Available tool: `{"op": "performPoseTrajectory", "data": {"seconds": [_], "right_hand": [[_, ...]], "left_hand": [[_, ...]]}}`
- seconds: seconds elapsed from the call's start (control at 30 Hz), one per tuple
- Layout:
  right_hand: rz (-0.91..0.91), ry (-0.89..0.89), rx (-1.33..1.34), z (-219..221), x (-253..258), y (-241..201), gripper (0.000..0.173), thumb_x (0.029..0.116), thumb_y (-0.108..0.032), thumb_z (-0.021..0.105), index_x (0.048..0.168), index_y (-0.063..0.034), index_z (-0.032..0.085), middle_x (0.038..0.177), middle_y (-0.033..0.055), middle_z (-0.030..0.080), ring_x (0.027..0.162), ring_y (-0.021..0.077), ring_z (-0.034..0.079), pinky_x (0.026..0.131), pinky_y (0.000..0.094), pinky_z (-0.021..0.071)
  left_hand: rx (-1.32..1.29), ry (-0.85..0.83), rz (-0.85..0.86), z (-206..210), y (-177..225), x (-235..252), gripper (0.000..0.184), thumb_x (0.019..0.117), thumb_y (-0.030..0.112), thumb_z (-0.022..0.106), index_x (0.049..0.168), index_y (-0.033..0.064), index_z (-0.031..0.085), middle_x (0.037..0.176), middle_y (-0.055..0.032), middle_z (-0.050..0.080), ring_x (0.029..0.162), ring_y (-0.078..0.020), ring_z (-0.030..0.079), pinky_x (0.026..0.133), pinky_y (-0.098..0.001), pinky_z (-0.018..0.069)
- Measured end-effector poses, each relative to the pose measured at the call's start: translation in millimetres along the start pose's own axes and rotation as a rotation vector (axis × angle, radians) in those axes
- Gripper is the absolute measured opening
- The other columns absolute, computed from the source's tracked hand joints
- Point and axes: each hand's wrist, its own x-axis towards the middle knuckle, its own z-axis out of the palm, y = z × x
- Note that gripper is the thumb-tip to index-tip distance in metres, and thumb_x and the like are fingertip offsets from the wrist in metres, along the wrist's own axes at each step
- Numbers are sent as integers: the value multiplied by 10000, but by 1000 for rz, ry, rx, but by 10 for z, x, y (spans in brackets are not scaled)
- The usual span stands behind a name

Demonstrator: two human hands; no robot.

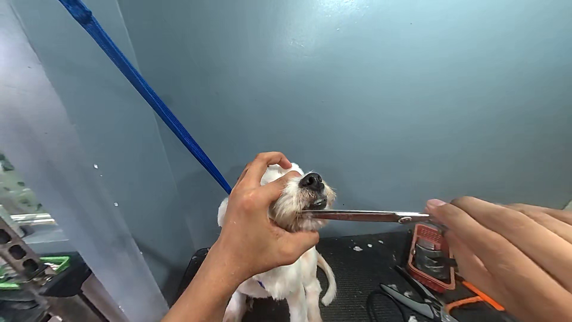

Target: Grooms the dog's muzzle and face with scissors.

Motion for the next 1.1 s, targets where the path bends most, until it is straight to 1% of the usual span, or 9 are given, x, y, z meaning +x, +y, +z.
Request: {"op": "performPoseTrajectory", "data": {"seconds": [0.07,0.17,0.3,0.37,0.53,0.73,0.8,0.9,1.1], "right_hand": [[-2,-12,5,-7,-2,7,276,961,14,567,1220,22,662,978,208,711,731,340,688,641,439,562],[11,8,9,11,-23,14,272,963,-5,566,1214,12,668,959,200,715,732,332,694,649,435,569],[66,33,2,24,-62,7,241,964,-53,561,1155,4,698,920,195,721,735,335,703,668,436,576],[87,33,-4,21,-70,5,235,962,-58,561,1134,10,705,918,203,722,733,343,705,658,439,575],[63,43,-24,30,-66,8,259,963,-45,560,1183,1,688,914,191,717,719,324,693,643,425,559],[70,29,-15,8,-30,-18,246,967,-39,568,1178,-1,689,937,194,720,731,327,700,654,429,568],[69,29,-7,9,-29,-19,242,964,-35,565,1169,4,689,933,198,721,729,328,701,643,428,567],[68,39,-9,23,-38,-18,245,960,-29,560,1166,7,688,919,193,719,713,321,697,626,420,564],[77,41,18,47,-67,-5,246,959,-13,557,1166,14,687,925,203,717,728,336,699,632,426,568]], "left_hand": [[-1,-3,-4,1,-1,-3,486,654,442,835,1068,190,783,1312,-14,598,1182,-126,584,925,-325,561],[4,-3,-2,1,-3,0,480,652,443,835,1060,196,784,1308,-12,598,1181,-121,585,924,-319,561],[7,4,5,-5,-8,0,486,645,432,842,1063,191,783,1302,-19,600,1182,-127,584,922,-315,560],[9,0,-3,-8,-5,2,479,644,430,838,1060,199,784,1303,-12,600,1175,-120,586,919,-312,558],[5,-2,-6,4,-3,8,465,652,422,835,1060,203,785,1301,-9,599,1177,-116,584,917,-307,561],[10,-5,-4,17,5,6,468,648,430,833,1057,206,784,1303,-6,599,1182,-125,583,929,-328,558],[18,-10,-7,20,7,5,470,646,439,836,1051,206,786,1304,-3,599,1185,-126,581,930,-335,556],[24,-20,-10,18,8,5,457,646,442,833,1039,213,786,1312,1,595,1189,-126,578,924,-334,557],[29,-17,-2,12,14,-4,463,641,444,835,1038,210,786,1298,-1,599,1178,-125,582,920,-328,557]]}}
